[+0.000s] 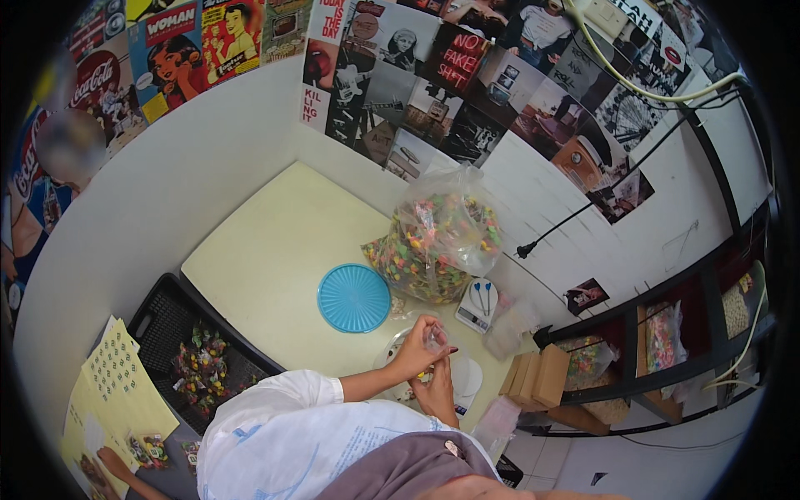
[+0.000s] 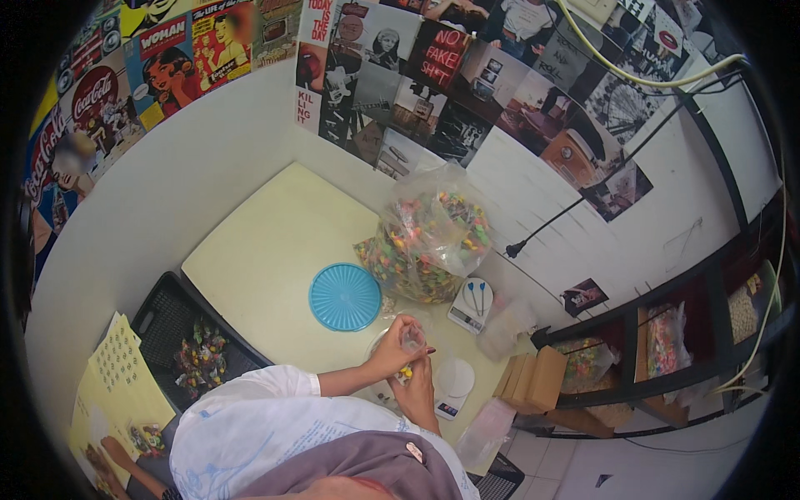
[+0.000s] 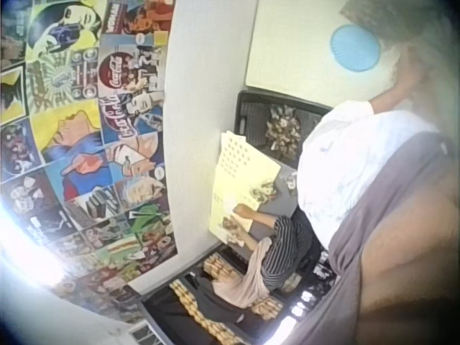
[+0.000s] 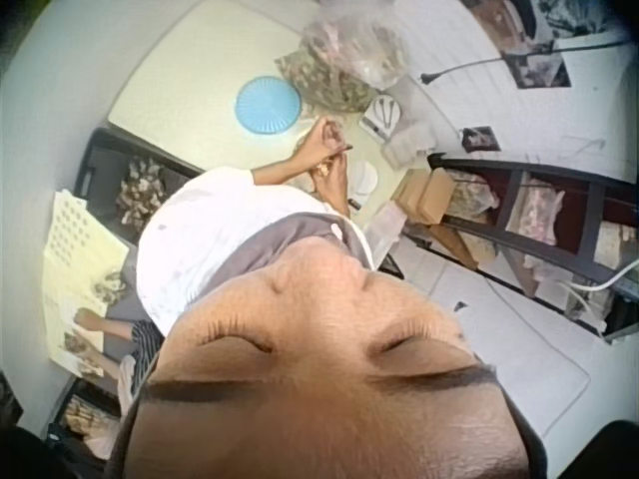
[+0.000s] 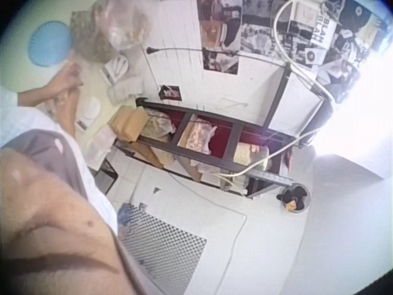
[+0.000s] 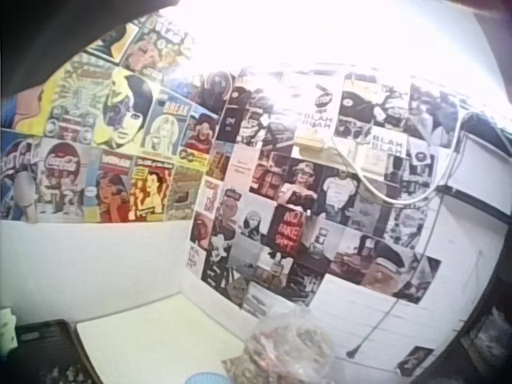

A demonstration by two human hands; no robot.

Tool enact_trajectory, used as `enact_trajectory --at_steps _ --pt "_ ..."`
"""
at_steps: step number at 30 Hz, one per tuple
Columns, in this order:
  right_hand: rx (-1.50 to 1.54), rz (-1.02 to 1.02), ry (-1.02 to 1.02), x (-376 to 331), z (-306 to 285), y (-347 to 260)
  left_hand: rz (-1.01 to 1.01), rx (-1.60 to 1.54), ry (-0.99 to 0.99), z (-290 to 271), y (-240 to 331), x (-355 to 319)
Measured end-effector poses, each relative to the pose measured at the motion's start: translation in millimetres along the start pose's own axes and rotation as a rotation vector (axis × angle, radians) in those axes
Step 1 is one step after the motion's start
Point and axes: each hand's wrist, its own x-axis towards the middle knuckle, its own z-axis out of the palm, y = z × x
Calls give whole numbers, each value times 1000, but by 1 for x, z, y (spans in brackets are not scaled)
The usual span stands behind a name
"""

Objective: The person scoops colorful candies from a large bag into a clear bowl, then transfers them into small plastic bags. They weigh each filled bag on a digital scale and place the finished packages into a black tray. The process is repeated continuously throughout the clip.

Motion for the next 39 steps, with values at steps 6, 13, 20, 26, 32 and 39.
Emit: enact_trajectory --at_steps 6,13,20,26,32,39 --pt "-32 18 17 -5 8 11 123 -54 85 1 -23 -3" --pt "-148 -89 -113 -2 8 32 42 -122 167 -26 -22 17" --pt "-275 23 -337 26 -13 50 99 87 238 -72 12 27" --pt "-568 -160 -619 69 20 65 37 115 225 -83 13 30" --pt "-776 -290 -691 66 64 117 50 123 171 -92 1 35" --pt "-797 -98 -999 74 51 108 -12 114 209 -99 -7 39"
